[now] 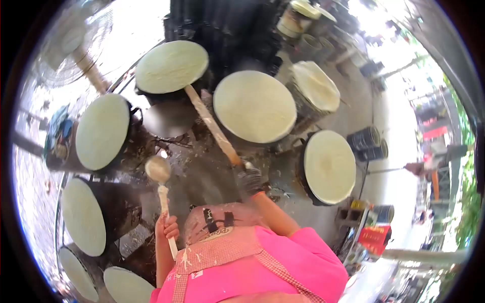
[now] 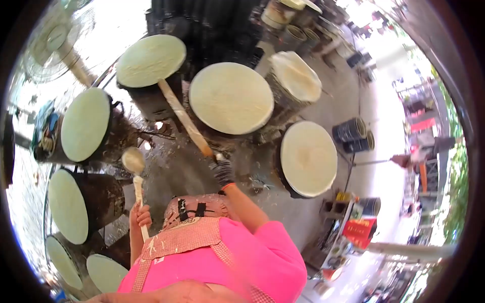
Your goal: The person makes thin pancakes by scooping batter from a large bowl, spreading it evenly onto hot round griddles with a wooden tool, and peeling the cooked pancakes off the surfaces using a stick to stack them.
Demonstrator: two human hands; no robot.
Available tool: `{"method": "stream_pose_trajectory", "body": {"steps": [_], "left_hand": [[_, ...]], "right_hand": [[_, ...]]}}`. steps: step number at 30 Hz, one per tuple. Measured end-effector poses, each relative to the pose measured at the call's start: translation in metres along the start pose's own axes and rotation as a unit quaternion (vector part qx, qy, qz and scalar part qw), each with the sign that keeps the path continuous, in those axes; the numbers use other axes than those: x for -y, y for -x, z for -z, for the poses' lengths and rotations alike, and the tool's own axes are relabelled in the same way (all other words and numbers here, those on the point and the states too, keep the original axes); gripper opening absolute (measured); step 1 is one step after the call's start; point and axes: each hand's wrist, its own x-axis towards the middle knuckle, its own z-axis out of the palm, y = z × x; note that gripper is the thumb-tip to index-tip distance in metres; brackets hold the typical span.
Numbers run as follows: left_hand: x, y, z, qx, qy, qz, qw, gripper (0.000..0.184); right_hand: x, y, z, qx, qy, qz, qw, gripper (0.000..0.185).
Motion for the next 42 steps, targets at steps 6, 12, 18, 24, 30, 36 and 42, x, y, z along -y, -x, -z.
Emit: {"method": "stream_pose_trajectory", "body": {"steps": [6,12,18,24,30,36,42], "left_hand": [[0.085,-0.07,0.029,-0.139,0.086,0.126,0.979,0.03],[0.147,-0.108,-0.012,-0.19,0.077,0.222,0.953,0.02],[0.147,-0.131,-0.042,-0.208,-0.004,0.278,0.938,0.033],[0.156,-0.125,-0.048,-0.199,-0.044,0.241,0.949,0.035],[0.16,-0.113,-0.039,-0.213,-0.044,0.209,0.953,0.028],[0.132,-0.106,-0.03,-0.18,0.01,0.228,0.957,0.033],[0.104,-0.109,-0.025,-0.197,0.0,0.192,0.961,0.029]], "right_hand": [[-0.134,0.065,0.175,-0.184,0.277,-0.126,0.935,0.041],[-0.207,0.091,0.241,-0.073,0.426,-0.095,0.897,0.035],[-0.259,0.086,0.283,0.002,0.386,0.053,0.921,0.032],[-0.25,0.06,0.324,0.089,0.423,0.011,0.902,0.026],[-0.28,0.019,0.416,-0.227,0.385,-0.059,0.893,0.033],[-0.26,-0.008,0.527,-0.349,0.437,-0.125,0.819,0.033],[-0.21,-0.01,0.598,-0.433,0.441,-0.191,0.762,0.029]]}}
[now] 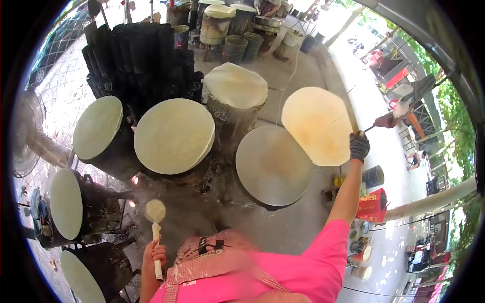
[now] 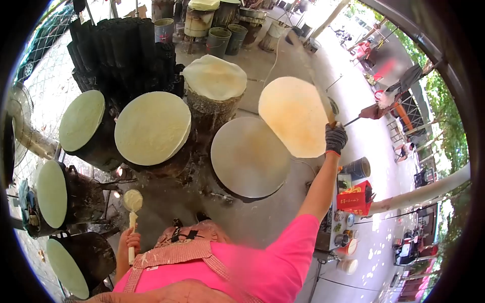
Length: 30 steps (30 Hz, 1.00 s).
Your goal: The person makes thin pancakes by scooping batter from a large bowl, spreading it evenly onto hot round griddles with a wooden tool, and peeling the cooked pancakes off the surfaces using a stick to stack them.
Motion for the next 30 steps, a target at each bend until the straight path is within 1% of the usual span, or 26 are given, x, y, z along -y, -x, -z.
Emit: {"method": "stream_pose_trajectory", "body": {"steps": [2,3,4,6,7,8,10,11,12,13,15,18,20,21,22,23,24,26,27,28,29,30], "left_hand": [[-0.005,-0.005,0.004,-0.002,0.022,-0.017,1.0,0.028],[0.0,-0.009,-0.003,0.009,0.027,-0.025,0.999,0.027],[0.005,-0.014,-0.009,0.016,0.025,-0.043,0.999,0.027],[0.016,-0.025,-0.017,0.027,0.023,-0.081,0.996,0.026],[0.022,-0.032,-0.017,0.039,0.028,-0.086,0.995,0.026],[0.024,-0.04,-0.017,0.056,0.032,-0.093,0.994,0.027],[0.031,-0.051,-0.017,0.089,0.043,-0.104,0.99,0.028],[0.037,-0.053,-0.019,0.102,0.045,-0.107,0.988,0.029],[0.043,-0.055,-0.02,0.115,0.048,-0.109,0.986,0.03],[0.047,-0.056,-0.023,0.109,0.044,-0.116,0.986,0.03],[0.054,-0.054,-0.027,0.084,0.048,-0.109,0.989,0.026],[0.049,-0.048,-0.029,0.069,0.056,-0.109,0.99,0.024],[0.04,-0.041,-0.023,0.069,0.052,-0.105,0.991,0.023],[0.037,-0.037,-0.02,0.069,0.061,-0.111,0.99,0.022],[0.035,-0.034,-0.019,0.068,0.069,-0.116,0.989,0.022],[0.034,-0.032,-0.018,0.066,0.078,-0.12,0.988,0.021],[0.033,-0.03,-0.018,0.059,0.078,-0.138,0.986,0.021],[0.032,-0.027,-0.018,0.043,0.082,-0.171,0.981,0.019],[0.034,-0.026,-0.02,0.044,0.099,-0.168,0.98,0.019],[0.042,-0.026,-0.025,0.051,0.103,-0.187,0.975,0.019],[0.048,-0.026,-0.025,0.053,0.103,-0.209,0.971,0.02],[0.056,-0.027,-0.027,0.055,0.101,-0.232,0.966,0.021]], "right_hand": [[-0.005,-0.028,0.006,-0.007,0.038,-0.003,0.999,0.03],[-0.005,-0.043,0.008,-0.018,0.042,0.019,0.999,0.031],[-0.004,-0.061,0.01,0.003,0.027,0.039,0.999,0.03],[0.016,-0.097,0.013,-0.002,0.03,0.131,0.991,0.031],[0.03,-0.115,0.011,0.027,0.047,0.149,0.987,0.03],[0.05,-0.132,0.007,0.052,0.06,0.168,0.983,0.029],[0.097,-0.156,-0.004,0.098,0.091,0.242,0.961,0.028],[0.132,-0.154,0.004,0.127,0.117,0.278,0.945,0.027],[0.156,-0.165,-0.019,0.133,0.107,0.316,0.933,0.026],[0.177,-0.171,-0.04,0.121,0.08,0.366,0.919,0.026],[0.239,-0.157,-0.036,0.137,0.086,0.377,0.912,0.022],[0.308,-0.157,-0.044,0.13,0.002,0.347,0.929,0.024],[0.336,-0.175,-0.047,0.105,-0.079,0.285,0.949,0.03],[0.342,-0.183,-0.048,0.098,-0.148,0.186,0.966,0.032],[0.342,-0.193,-0.05,0.098,-0.148,0.152,0.972,0.034],[0.34,-0.195,-0.054,0.154,-0.263,0.063,0.95,0.033],[0.335,-0.193,-0.06,0.207,-0.37,-0.027,0.905,0.032],[0.329,-0.185,-0.101,0.215,-0.384,-0.146,0.886,0.028],[0.324,-0.185,-0.165,0.188,-0.36,-0.109,0.907,0.03],[0.318,-0.185,-0.247,0.161,-0.336,-0.069,0.925,0.034],[0.32,-0.163,-0.27,0.172,-0.391,-0.122,0.896,0.034],[0.327,-0.134,-0.286,0.189,-0.477,-0.204,0.834,0.035]]}}
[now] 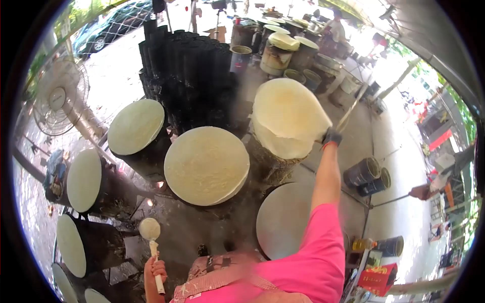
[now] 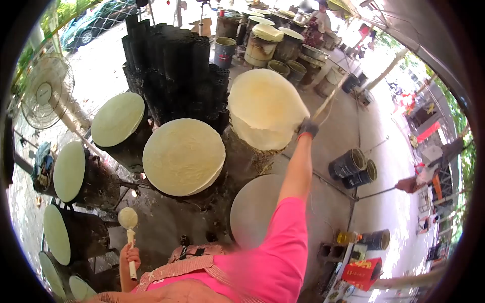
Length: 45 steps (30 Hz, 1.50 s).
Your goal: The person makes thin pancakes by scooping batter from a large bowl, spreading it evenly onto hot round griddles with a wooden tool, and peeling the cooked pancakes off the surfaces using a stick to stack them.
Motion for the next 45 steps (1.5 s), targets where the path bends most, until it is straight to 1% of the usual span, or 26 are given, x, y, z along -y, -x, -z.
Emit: {"method": "stream_pose_trajectory", "body": {"steps": [3,5,6,8,11,14,16,18,20,21,22,23,24,25,26,28,29,30,31,33,34,35,39,41,43,45], "left_hand": [[0.042,0.016,-0.004,0.027,0.04,-0.057,0.997,0.024],[0.072,0.027,-0.009,0.048,0.054,-0.092,0.993,0.029],[0.078,0.028,-0.007,0.05,0.057,-0.091,0.993,0.03],[0.088,0.033,0.003,0.053,0.066,-0.084,0.993,0.031],[0.103,0.038,0.012,0.059,0.094,-0.091,0.99,0.031],[0.11,0.045,0.029,0.095,0.111,-0.092,0.985,0.031],[0.112,0.053,0.046,0.132,0.128,-0.121,0.976,0.029],[0.112,0.061,0.069,0.193,0.038,-0.184,0.963,0.024],[0.126,0.083,0.079,0.15,0.024,-0.276,0.949,0.019],[0.125,0.089,0.104,0.135,0.039,-0.294,0.945,0.017],[0.124,0.097,0.126,0.155,0.07,-0.284,0.943,0.014],[0.127,0.106,0.151,0.181,0.134,-0.279,0.933,0.014],[0.14,0.118,0.172,0.215,0.187,-0.267,0.92,0.013],[0.157,0.135,0.19,0.222,0.211,-0.313,0.899,0.013],[0.173,0.152,0.21,0.225,0.23,-0.35,0.88,0.012],[0.207,0.182,0.257,0.256,0.229,-0.435,0.833,0.008],[0.223,0.197,0.282,0.249,0.213,-0.488,0.809,0.011],[0.245,0.214,0.308,0.238,0.195,-0.537,0.785,0.015],[0.267,0.241,0.346,0.202,0.143,-0.595,0.765,0.036],[0.281,0.271,0.404,0.076,0.138,-0.649,0.745,0.049],[0.282,0.287,0.432,0.015,0.133,-0.667,0.733,0.056],[0.279,0.297,0.472,0.004,0.159,-0.659,0.735,0.06],[0.245,0.277,0.637,-0.083,0.226,-0.602,0.762,0.043],[0.225,0.267,0.69,-0.141,0.259,-0.553,0.779,0.042],[0.219,0.269,0.709,-0.164,0.279,-0.519,0.791,0.041],[0.216,0.269,0.716,-0.182,0.29,-0.496,0.798,0.04]], "right_hand": [[-0.044,0.057,-0.036,-0.022,-0.172,-0.126,0.977,0.028],[-0.107,0.05,-0.068,0.013,-0.173,-0.176,0.969,0.024],[-0.119,0.057,-0.075,0.012,-0.158,-0.223,0.962,0.028],[-0.129,0.073,-0.069,0.016,0.037,-0.181,0.983,0.032],[-0.18,0.051,-0.097,-0.023,0.072,-0.219,0.973,0.038],[-0.117,0.084,-0.047,0.019,0.18,-0.115,0.977,0.051],[-0.159,0.083,-0.078,0.098,-0.037,0.113,0.988,0.043],[-0.055,0.175,-0.054,0.175,0.148,0.112,0.967,0.045],[-0.07,0.231,-0.1,0.214,0.239,0.22,0.921,0.053],[-0.08,0.278,-0.127,0.21,0.093,0.349,0.908,0.044],[-0.063,0.342,-0.129,0.355,0.072,0.288,0.887,0.047],[-0.089,0.388,-0.161,0.433,0.024,0.335,0.837,0.038],[-0.032,0.482,-0.104,0.441,0.153,0.327,0.822,0.034],[-0.057,0.528,-0.133,0.586,0.144,0.253,0.756,0.035],[-0.067,0.583,-0.124,0.695,0.025,0.389,0.605,0.035],[-0.047,0.699,-0.056,0.769,0.047,0.478,0.423,0.028],[-0.061,0.756,-0.043,0.84,0.079,0.374,0.385,0.028],[-0.029,0.807,0.037,0.846,0.142,0.405,0.317,0.027],[-0.04,0.858,0.083,0.845,0.117,0.45,0.263,0.028],[-0.03,0.949,0.182,0.769,0.22,0.578,0.16,0.033],[-0.065,0.992,0.189,0.78,0.061,0.617,0.082,0.038],[-0.072,1.036,0.228,0.745,0.08,0.662,0.014,0.039],[-0.191,1.117,0.32,0.531,-0.012,0.823,-0.202,0.04],[-0.215,1.134,0.352,0.516,0.008,0.821,-0.244,0.04],[-0.171,1.13,0.401,0.559,0.111,0.792,-0.218,0.04],[-0.198,1.118,0.386,0.56,0.072,0.795,-0.221,0.038]]}}
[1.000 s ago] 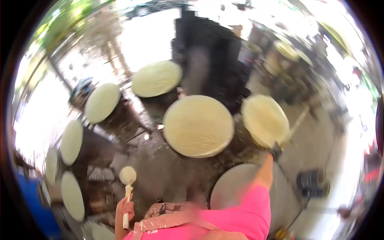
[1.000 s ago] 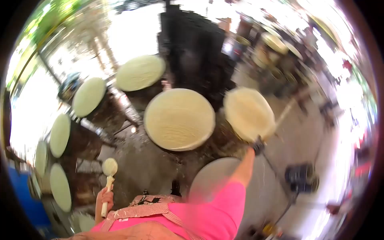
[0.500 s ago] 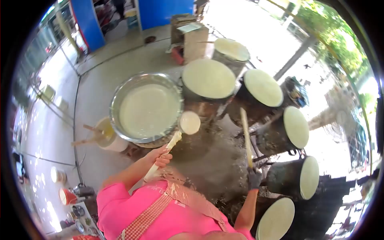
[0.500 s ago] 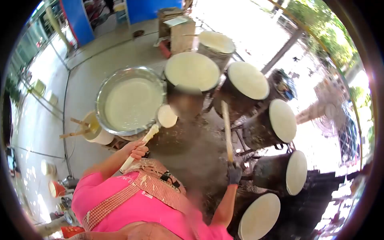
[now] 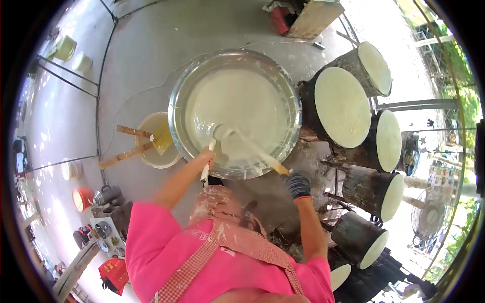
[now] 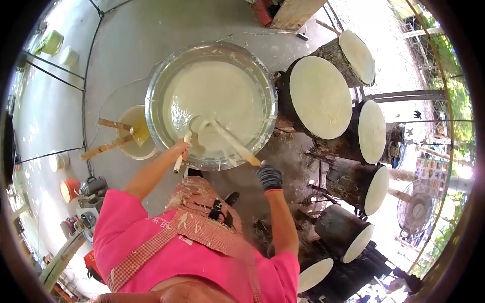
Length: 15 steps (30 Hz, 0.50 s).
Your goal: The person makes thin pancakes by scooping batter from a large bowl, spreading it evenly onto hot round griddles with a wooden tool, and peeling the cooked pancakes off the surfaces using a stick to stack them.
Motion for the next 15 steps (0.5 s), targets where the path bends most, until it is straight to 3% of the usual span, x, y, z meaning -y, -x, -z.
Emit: {"method": "stream_pose_trajectory", "body": {"steps": [2,5,7,10,13,15], "left_hand": [[-0.004,-0.005,0.0,-0.015,0.003,0.007,1.0,0.038],[-0.006,-0.004,-0.006,-0.018,0.039,0.022,0.999,0.037],[-0.007,0.004,-0.017,0.005,0.08,0.032,0.996,0.036],[-0.016,0.039,-0.042,0.068,0.16,0.055,0.983,0.034],[-0.038,0.113,-0.081,0.132,0.196,0.045,0.971,0.032],[-0.052,0.188,-0.113,0.155,0.166,-0.014,0.974,0.031]], "right_hand": [[-0.011,0.001,-0.051,-0.102,0.018,0.039,0.994,0.036],[0.004,0.015,-0.028,-0.111,-0.037,-0.086,0.989,0.042],[-0.03,0.029,-0.119,-0.021,-0.088,-0.135,0.987,0.042],[0.027,0.07,-0.06,-0.037,-0.085,-0.171,0.981,0.04],[0.02,0.115,-0.048,-0.065,-0.148,-0.193,0.968,0.04],[0.023,0.139,-0.025,-0.159,-0.148,-0.21,0.953,0.04]]}}
